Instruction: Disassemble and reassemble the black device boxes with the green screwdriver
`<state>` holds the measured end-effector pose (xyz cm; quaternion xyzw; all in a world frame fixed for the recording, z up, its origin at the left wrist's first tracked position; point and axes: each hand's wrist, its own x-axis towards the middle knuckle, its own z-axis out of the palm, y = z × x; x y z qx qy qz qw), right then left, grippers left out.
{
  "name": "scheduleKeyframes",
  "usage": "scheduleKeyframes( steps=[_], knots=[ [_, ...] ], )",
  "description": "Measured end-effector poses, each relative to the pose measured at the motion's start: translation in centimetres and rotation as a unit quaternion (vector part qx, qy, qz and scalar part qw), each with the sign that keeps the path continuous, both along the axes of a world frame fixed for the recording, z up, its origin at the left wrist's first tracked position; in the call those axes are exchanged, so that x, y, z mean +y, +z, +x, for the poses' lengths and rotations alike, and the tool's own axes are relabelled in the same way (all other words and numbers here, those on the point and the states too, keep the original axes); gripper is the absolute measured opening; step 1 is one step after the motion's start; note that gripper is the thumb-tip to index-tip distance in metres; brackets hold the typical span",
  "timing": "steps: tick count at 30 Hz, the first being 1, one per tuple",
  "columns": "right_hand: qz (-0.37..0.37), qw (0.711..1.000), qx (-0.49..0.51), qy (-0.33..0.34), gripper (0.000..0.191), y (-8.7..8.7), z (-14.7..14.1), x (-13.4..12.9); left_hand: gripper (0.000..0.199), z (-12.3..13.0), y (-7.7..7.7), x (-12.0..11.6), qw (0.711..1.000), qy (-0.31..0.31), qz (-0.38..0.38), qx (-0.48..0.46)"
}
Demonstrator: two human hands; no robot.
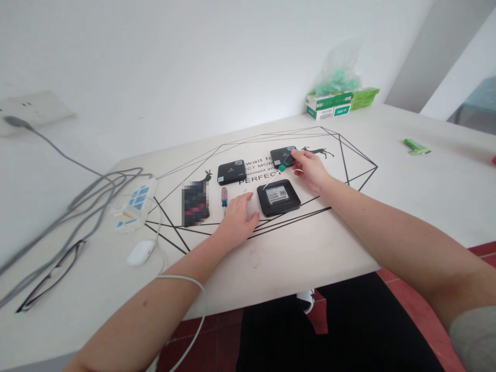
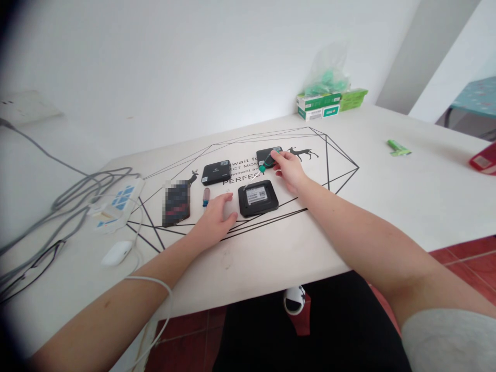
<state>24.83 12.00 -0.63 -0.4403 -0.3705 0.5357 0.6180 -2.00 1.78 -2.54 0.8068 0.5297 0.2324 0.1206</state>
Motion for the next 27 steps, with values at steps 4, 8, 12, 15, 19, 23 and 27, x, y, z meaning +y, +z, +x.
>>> scheduleKeyframes(
  steps=[4,8,12,15,19,23,27],
  knots=[
    [-0.004,1.0,0.0,-0.001,0.053,0.15,0.02,-0.09,0.052,0.06,0.17,-0.1,1.0,0.001,-0.002,0.001],
    [-0.008,1.0,0.007,-0.003,0.052,0.26,0.04,-0.13,0.051,0.11,0.26,-0.17,1.0,0.002,-0.004,0.005],
    [-0.013,1.0,0.018,-0.011,0.053,0.25,0.15,-0.07,0.052,0.12,0.2,-0.14,1.0,0.0,-0.007,0.012],
    [-0.009,1.0,0.015,-0.011,0.054,0.17,0.17,-0.04,0.051,0.07,0.15,-0.09,1.0,-0.002,-0.003,0.015],
    [-0.004,1.0,-0.002,-0.003,0.055,0.01,0.03,-0.07,0.05,0.01,0.15,-0.06,1.0,-0.004,0.0,0.013],
    [0.001,1.0,-0.016,0.0,0.058,-0.17,-0.11,-0.08,0.049,0.03,0.16,-0.07,1.0,-0.005,0.002,0.011],
    [0.005,1.0,-0.02,0.0,0.063,-0.37,-0.19,0.01,0.049,0.12,0.14,0.06,1.0,-0.005,0.001,0.007]
  ],
)
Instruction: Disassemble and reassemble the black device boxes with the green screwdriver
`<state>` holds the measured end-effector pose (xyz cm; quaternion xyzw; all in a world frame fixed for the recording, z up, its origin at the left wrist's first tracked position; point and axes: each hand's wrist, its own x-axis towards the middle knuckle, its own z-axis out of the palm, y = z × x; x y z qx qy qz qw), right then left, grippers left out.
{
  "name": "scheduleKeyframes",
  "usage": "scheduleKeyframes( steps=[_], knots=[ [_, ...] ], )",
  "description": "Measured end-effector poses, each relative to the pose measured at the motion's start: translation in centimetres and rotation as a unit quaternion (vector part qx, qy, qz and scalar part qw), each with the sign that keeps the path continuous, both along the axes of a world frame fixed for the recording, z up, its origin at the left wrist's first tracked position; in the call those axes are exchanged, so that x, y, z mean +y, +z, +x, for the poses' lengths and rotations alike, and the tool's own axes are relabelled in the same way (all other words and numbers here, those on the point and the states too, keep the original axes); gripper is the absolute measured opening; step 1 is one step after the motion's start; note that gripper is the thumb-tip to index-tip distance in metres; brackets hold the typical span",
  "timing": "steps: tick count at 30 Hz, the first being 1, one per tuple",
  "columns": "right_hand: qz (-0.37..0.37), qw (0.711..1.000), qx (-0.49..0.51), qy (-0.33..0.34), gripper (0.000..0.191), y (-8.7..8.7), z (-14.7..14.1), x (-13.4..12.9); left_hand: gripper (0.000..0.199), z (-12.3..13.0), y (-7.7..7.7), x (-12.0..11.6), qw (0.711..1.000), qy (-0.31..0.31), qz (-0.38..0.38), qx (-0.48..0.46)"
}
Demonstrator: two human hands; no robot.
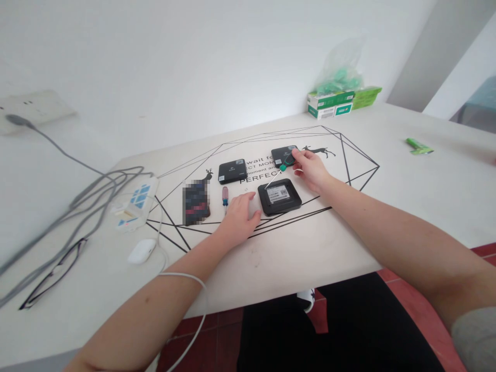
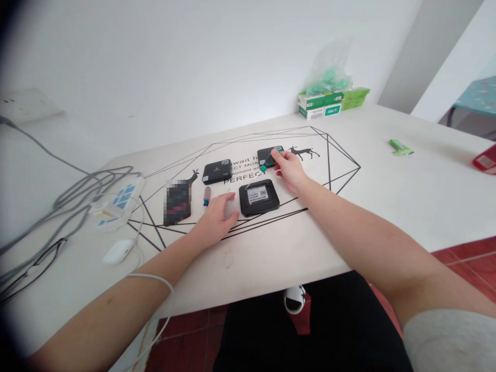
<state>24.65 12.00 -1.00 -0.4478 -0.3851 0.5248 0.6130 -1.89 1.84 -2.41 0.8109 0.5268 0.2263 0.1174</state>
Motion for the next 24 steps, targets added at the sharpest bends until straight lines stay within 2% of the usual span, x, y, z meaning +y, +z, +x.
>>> scheduleKeyframes(
  steps=[5,11,17,19,21,24],
  knots=[
    [0.0,1.0,0.004,-0.003,0.067,-0.2,-0.1,0.1,0.052,0.1,0.3,0.2,1.0,-0.01,-0.009,-0.003],
    [0.003,1.0,-0.007,-0.005,0.064,-0.4,-0.3,0.2,0.057,0.6,0.8,0.4,0.998,-0.059,0.004,0.006],
    [-0.007,1.0,0.008,-0.013,0.059,-0.7,-0.4,0.6,0.062,1.7,0.7,1.0,0.999,-0.024,-0.018,0.038],
    [-0.007,1.0,0.014,-0.021,0.056,-0.9,-0.4,0.8,0.063,2.1,0.7,0.7,0.998,-0.01,0.001,0.06],
    [-0.009,1.0,0.019,-0.018,0.051,-1.1,-0.5,1.0,0.06,2.4,0.8,0.2,0.995,0.003,0.053,0.085],
    [-0.008,1.0,0.014,0.005,0.043,-1.3,-1.0,1.1,0.045,2.9,1.2,-0.6,0.983,-0.038,0.125,0.125]
  ],
)
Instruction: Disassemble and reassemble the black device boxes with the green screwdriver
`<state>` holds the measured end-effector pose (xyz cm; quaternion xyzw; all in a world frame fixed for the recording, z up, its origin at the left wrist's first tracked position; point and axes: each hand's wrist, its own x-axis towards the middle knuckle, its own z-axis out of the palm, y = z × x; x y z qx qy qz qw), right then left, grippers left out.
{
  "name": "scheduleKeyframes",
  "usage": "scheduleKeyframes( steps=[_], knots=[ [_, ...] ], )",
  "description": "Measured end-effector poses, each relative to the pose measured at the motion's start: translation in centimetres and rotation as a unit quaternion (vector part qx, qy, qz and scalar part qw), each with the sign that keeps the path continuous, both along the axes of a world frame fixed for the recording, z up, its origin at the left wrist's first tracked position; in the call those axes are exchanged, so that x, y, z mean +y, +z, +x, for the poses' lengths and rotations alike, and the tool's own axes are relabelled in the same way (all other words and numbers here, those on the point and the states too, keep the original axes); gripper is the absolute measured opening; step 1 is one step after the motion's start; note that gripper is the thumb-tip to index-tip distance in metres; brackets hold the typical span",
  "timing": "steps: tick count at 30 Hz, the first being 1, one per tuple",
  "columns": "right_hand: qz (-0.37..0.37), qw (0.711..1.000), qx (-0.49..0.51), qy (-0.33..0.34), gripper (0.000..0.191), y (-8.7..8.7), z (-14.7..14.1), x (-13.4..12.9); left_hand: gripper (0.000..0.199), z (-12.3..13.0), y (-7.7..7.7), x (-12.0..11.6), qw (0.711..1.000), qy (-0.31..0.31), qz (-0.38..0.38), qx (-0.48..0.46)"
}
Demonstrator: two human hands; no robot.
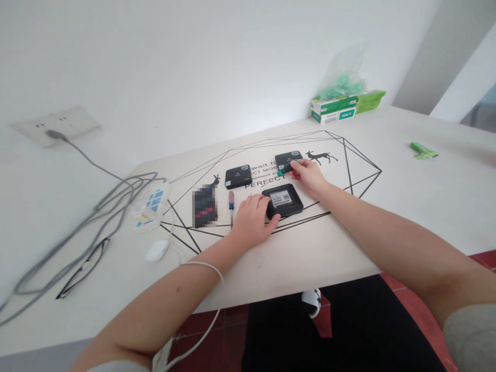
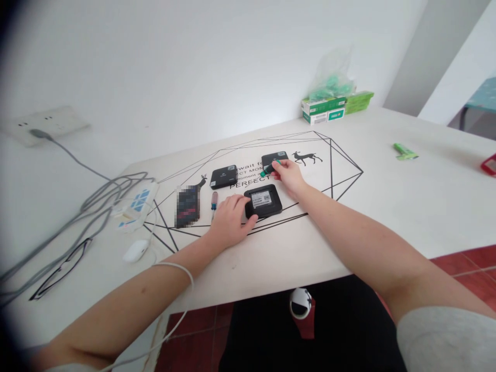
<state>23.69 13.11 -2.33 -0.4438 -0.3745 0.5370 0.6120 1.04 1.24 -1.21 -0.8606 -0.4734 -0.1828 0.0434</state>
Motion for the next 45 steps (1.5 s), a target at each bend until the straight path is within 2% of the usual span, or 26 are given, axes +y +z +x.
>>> scheduleKeyframes(
  steps=[2,4,6,12,16,20,24,28,31,35,40,42,45],
  knots=[
    [0.004,1.0,-0.014,0.018,0.039,-0.1,-0.4,-0.1,0.035,0.6,0.4,-0.3,0.998,-0.049,0.017,0.045],
    [0.008,0.999,-0.03,0.036,0.036,-0.1,-0.7,-0.2,0.031,1.5,0.9,-0.4,0.993,-0.071,0.023,0.093],
    [0.012,0.998,-0.046,0.05,0.035,-0.1,-0.9,-0.3,0.03,2.6,1.1,-0.4,0.991,-0.061,0.017,0.117],
    [0.019,0.993,-0.088,0.076,0.037,-0.1,-1.0,-0.4,0.027,4.2,0.8,-0.7,0.998,-0.011,0.003,0.068],
    [0.023,0.991,-0.098,0.087,0.04,0.0,-0.9,-0.5,0.031,3.7,0.2,-0.5,1.0,-0.004,-0.014,0.024],
    [0.024,0.991,-0.096,0.095,0.043,0.1,-0.8,-0.6,0.048,2.3,-0.1,-0.1,0.997,0.015,-0.036,-0.059],
    [0.023,0.989,-0.099,0.108,0.043,0.0,-0.8,-0.6,0.04,1.2,0.0,-0.5,0.995,-0.004,-0.055,-0.082],
    [0.007,0.995,-0.047,0.083,0.04,0.1,-0.4,-0.5,0.029,1.4,0.2,-1.1,0.996,0.022,-0.061,-0.064],
    [-0.009,0.998,0.018,0.062,0.039,0.3,0.3,-0.2,0.034,1.5,0.3,-0.9,0.993,0.059,-0.074,-0.076],
    [-0.03,0.995,0.078,0.047,0.038,0.5,1.1,0.1,0.046,0.9,0.4,0.2,0.976,0.092,-0.124,-0.151],
    [-0.026,0.994,0.079,0.066,0.038,0.5,1.3,0.3,0.017,0.0,0.0,1.0,0.952,0.134,-0.126,-0.245],
    [-0.021,0.994,0.073,0.077,0.036,0.6,1.2,0.2,0.023,-0.2,-0.2,1.1,0.944,0.135,-0.136,-0.269],
    [-0.015,0.993,0.065,0.093,0.027,0.6,1.1,0.0,0.032,-0.3,-0.4,1.1,0.943,0.103,-0.143,-0.282]
  ],
)
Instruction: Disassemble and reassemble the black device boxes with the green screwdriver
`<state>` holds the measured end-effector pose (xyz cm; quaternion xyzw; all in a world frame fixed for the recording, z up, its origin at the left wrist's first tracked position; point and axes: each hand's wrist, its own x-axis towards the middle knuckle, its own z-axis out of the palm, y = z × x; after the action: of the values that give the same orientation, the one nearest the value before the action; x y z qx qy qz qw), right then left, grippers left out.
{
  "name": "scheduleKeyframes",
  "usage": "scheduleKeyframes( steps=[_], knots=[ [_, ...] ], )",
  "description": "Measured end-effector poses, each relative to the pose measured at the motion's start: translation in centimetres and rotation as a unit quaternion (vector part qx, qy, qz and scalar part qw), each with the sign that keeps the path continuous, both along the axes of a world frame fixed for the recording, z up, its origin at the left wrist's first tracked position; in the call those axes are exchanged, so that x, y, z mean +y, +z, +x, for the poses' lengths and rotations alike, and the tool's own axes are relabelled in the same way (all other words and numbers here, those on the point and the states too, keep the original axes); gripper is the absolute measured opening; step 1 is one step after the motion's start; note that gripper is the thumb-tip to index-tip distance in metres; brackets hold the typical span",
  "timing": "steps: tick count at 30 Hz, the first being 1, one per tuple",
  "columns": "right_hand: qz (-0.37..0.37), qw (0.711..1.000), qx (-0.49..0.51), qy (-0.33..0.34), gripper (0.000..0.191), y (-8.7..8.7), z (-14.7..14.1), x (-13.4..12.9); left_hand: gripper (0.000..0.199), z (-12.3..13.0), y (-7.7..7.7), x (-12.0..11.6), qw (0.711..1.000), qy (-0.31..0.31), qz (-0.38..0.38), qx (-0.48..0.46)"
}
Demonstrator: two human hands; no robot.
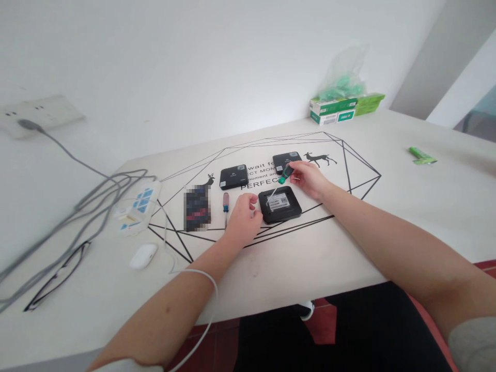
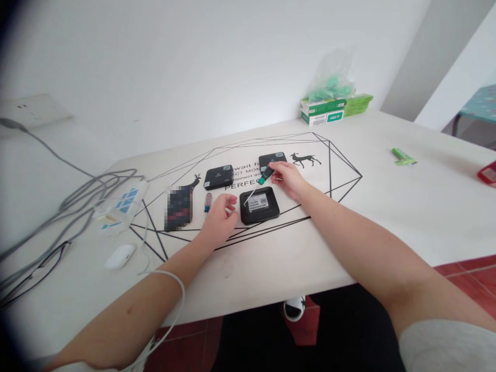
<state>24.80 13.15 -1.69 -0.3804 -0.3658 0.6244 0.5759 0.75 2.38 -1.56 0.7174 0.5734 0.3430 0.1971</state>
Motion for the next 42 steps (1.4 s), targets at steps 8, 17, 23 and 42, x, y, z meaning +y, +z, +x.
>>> scheduleKeyframes(
  steps=[8,17,23,42],
  knots=[
    [0.036,0.998,-0.028,0.031,0.016,0.2,-0.2,-0.4,0.025,-0.3,-1.0,0.7,0.997,-0.06,0.054,0.006],
    [0.04,0.998,-0.042,0.038,0.018,0.4,-0.3,-0.8,0.017,-0.2,-1.1,0.8,0.997,-0.059,0.045,0.011],
    [0.04,0.998,-0.038,0.038,0.02,0.2,-0.1,-0.6,0.014,-0.2,-1.1,0.8,0.997,-0.062,0.033,0.016],
    [0.042,0.998,-0.029,0.033,0.014,0.2,0.0,-0.6,0.01,0.1,-0.4,0.4,0.998,-0.052,0.003,0.025]
  ],
)
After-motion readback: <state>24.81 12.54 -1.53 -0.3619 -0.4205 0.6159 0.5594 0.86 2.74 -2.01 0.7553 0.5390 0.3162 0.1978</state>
